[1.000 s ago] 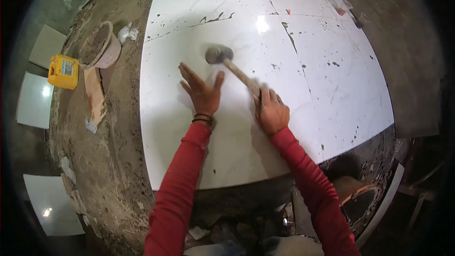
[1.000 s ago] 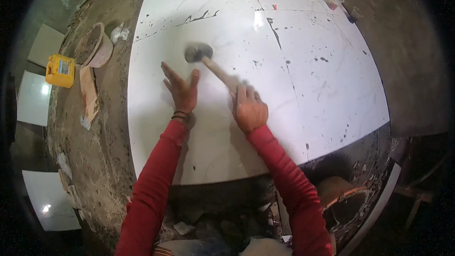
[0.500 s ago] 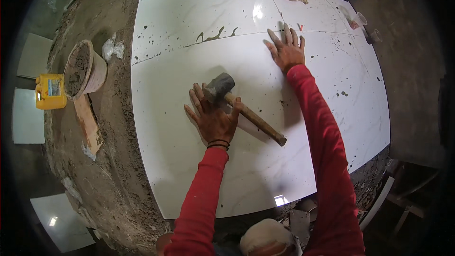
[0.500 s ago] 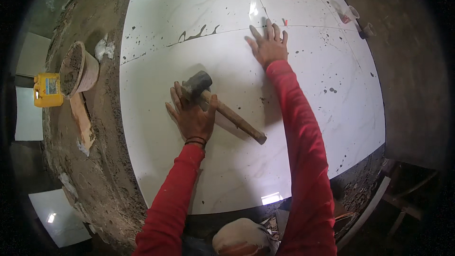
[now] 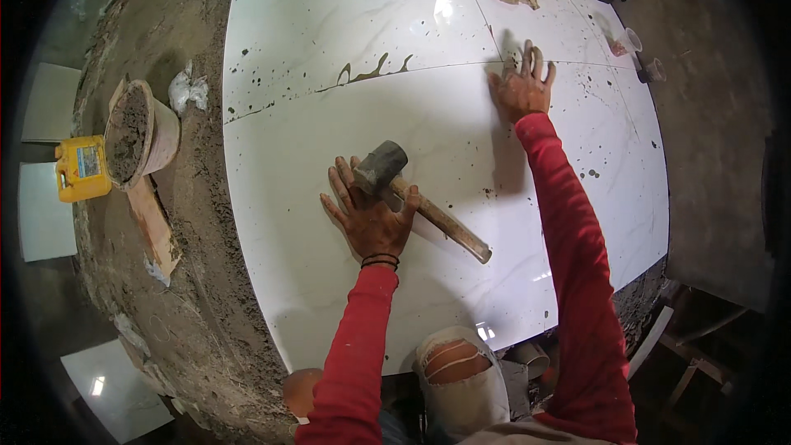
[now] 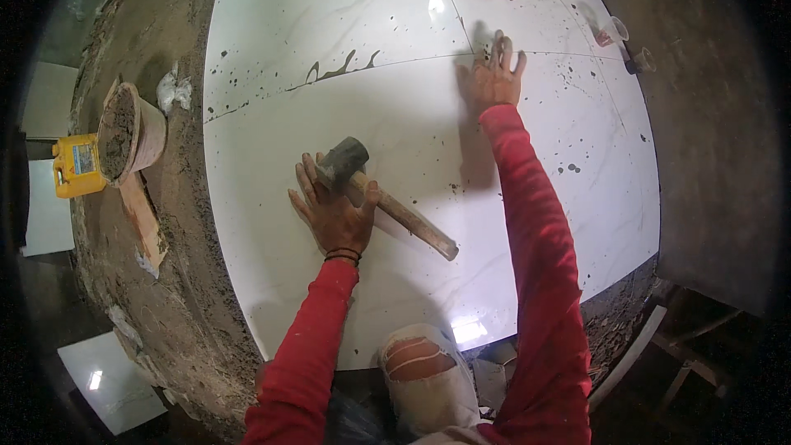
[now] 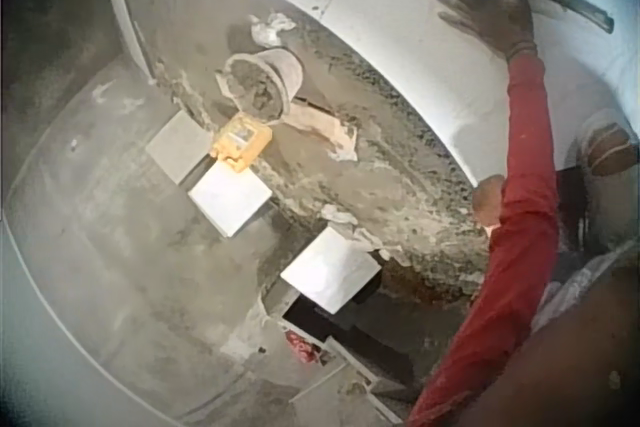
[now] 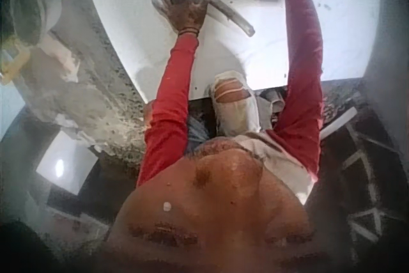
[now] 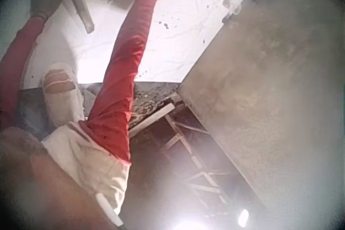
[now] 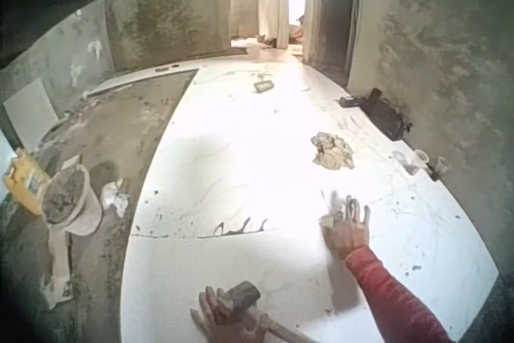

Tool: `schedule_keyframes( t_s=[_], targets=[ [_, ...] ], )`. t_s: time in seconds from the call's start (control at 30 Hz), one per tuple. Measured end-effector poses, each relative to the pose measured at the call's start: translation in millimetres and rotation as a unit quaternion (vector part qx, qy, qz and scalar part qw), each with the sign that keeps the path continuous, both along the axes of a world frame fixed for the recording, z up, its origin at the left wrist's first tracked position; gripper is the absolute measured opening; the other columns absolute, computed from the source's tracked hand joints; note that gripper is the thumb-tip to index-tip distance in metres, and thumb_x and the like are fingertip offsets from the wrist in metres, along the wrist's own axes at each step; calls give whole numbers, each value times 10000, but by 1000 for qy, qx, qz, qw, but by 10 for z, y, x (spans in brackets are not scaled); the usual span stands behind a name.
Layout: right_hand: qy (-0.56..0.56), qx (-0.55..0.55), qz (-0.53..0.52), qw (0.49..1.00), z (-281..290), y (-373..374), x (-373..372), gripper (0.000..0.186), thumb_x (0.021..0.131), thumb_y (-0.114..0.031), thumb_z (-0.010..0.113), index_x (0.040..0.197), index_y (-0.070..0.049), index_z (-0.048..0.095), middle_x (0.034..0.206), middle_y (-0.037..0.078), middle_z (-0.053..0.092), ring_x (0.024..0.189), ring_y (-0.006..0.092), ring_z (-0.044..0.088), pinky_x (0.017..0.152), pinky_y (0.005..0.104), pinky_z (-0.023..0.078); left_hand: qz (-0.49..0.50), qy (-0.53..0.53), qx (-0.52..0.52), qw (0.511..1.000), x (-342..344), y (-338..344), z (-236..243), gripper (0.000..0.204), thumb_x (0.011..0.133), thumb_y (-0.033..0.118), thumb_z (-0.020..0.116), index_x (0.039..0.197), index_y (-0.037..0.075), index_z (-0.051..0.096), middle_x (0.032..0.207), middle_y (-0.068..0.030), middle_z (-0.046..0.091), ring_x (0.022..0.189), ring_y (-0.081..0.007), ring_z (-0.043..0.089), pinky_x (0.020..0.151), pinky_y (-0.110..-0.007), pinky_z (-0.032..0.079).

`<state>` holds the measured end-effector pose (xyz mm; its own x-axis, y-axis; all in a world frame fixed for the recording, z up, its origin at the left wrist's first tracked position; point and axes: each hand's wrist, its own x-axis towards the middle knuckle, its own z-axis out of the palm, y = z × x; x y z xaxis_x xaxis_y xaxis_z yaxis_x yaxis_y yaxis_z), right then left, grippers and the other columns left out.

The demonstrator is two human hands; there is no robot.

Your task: The person hammers a large white tile with a rubber mallet to set it into a bed of mortar, wipes the tile surface with a cloth, and clears debris from the edges by hand and using the mallet.

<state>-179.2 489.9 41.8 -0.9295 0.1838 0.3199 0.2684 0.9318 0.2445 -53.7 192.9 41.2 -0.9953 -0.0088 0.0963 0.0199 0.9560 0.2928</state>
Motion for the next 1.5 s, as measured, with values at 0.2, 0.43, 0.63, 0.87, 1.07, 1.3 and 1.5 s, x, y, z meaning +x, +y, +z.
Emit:
schedule_keyframes(
  t_s=[0.2,0.43,0.63,0.87,1.07,1.3,1.5],
  targets=[
    [-149,-582,-40,798,284,-1061,1211,290,898,-261,697,999,4,636,898,182,680,817,342,644,720,414,515,-2,-18,-9,1000,-69,-26,20,930,848,678,487,1519,77,256,1597,-135,186,1504,-302,103,1190,-573,60],
    [-51,-439,95,892,147,-1529,1825,302,907,-199,666,1116,-7,562,894,192,656,738,379,650,653,431,528,-83,-19,-4,996,-105,25,27,819,900,621,471,1511,96,318,1608,-114,201,1503,-303,125,1197,-553,54],
    [79,-612,-97,781,447,-1054,1990,224,987,-230,598,1074,-26,572,668,95,577,571,180,580,527,352,460,-218,4,-22,976,-601,153,38,706,950,475,487,1529,115,301,1604,-101,249,1492,-292,179,1210,-509,90],
    [359,-606,68,706,1016,-625,1643,182,959,-161,654,1068,-34,581,690,-3,522,538,65,453,486,223,364,-272,65,-5,960,-1432,514,-124,723,948,476,481,1543,129,262,1605,-47,256,1489,-227,202,1226,-444,108],
    [438,-704,91,551,1710,-330,809,206,1002,-175,540,889,-35,641,603,-47,279,505,66,202,484,277,234,-263,60,-4,963,-1462,533,-219,712,958,480,450,1548,138,244,1602,-30,261,1494,-213,190,1234,-430,93],
    [484,-571,62,661,842,-482,12,158,986,-126,553,970,-14,663,711,38,633,551,101,583,523,273,501,-259,59,0,964,-1478,548,-211,718,948,489,461,1544,149,249,1601,-35,262,1493,-214,193,1233,-440,92],
    [426,-638,135,627,897,-493,-28,179,929,-121,632,791,-35,557,563,-11,434,416,93,370,409,270,339,-260,65,8,963,-1475,522,-213,713,947,487,460,1540,150,253,1598,-44,268,1488,-218,205,1231,-455,95]
  ],
)
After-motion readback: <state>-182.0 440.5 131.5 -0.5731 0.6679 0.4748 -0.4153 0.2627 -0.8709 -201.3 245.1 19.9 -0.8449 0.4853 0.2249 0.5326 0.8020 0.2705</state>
